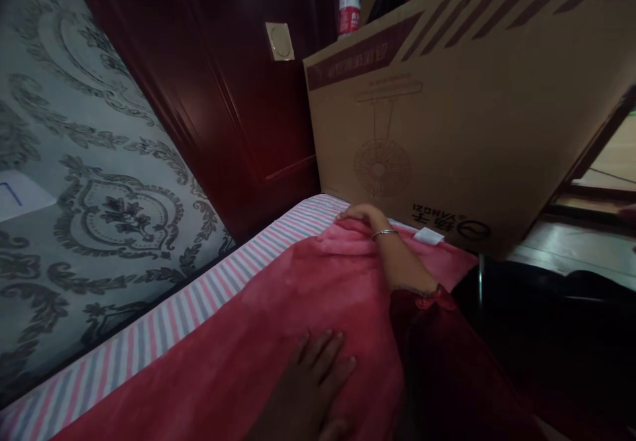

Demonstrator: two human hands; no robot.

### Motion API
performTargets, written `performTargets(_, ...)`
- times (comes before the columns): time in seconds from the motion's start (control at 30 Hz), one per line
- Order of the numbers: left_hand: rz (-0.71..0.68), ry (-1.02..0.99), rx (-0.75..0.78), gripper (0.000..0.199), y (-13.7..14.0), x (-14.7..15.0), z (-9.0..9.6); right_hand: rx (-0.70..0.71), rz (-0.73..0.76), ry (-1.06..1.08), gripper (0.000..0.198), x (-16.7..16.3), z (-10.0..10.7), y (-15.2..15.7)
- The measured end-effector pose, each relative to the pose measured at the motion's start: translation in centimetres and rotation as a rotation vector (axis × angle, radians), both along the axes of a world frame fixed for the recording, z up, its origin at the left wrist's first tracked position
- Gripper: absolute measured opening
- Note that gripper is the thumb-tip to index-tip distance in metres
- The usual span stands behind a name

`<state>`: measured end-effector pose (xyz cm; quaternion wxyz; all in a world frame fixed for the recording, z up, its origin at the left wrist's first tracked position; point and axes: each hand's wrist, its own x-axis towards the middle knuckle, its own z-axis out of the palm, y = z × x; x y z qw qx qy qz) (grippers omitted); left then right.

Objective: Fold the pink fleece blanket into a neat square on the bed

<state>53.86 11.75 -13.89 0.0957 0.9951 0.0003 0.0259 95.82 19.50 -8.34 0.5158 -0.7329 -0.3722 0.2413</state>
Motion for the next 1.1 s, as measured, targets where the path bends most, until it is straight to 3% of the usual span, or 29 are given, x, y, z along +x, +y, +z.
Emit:
performTargets(0.1,-0.022,-0.042,0.064,0.080,0.5,0.3,-1.9,0.058,0.028,0.081,0.027,0.4,-0.7,0.1)
performTargets(0.23,-0.031,-0.110,0.172,0.069,0.9,0.7,-4.2,0.225,-0.088,0.113,0.034,1.2,-1.4,-0.1)
performTargets(0.33,-0.021,-0.140,0.242,0.061,1.0,0.8,-5.1,0.234,-0.131,0.085,0.036,1.7,-1.6,0.0)
performTargets(0.47,-0.036,-0.205,0.311,0.057,1.0,0.8,-5.3,0.105,-0.100,0.011,0.032,1.8,-1.9,0.5)
performTargets(0.67,-0.014,-0.471,0.500,0.048,1.0,1.1,-5.0,-0.103,-0.068,-0.123,0.033,2.2,-1.6,-0.1)
performTargets(0.9,-0.031,-0.405,0.480,0.047,1.3,1.2,-5.6,-0.302,-0.236,-0.418,0.034,1.9,-0.1,0.6)
performTargets(1.1,-0.031,-0.453,0.419,0.053,1.5,1.3,-5.8,-0.432,-0.283,-0.542,0.044,0.6,-0.3,2.2)
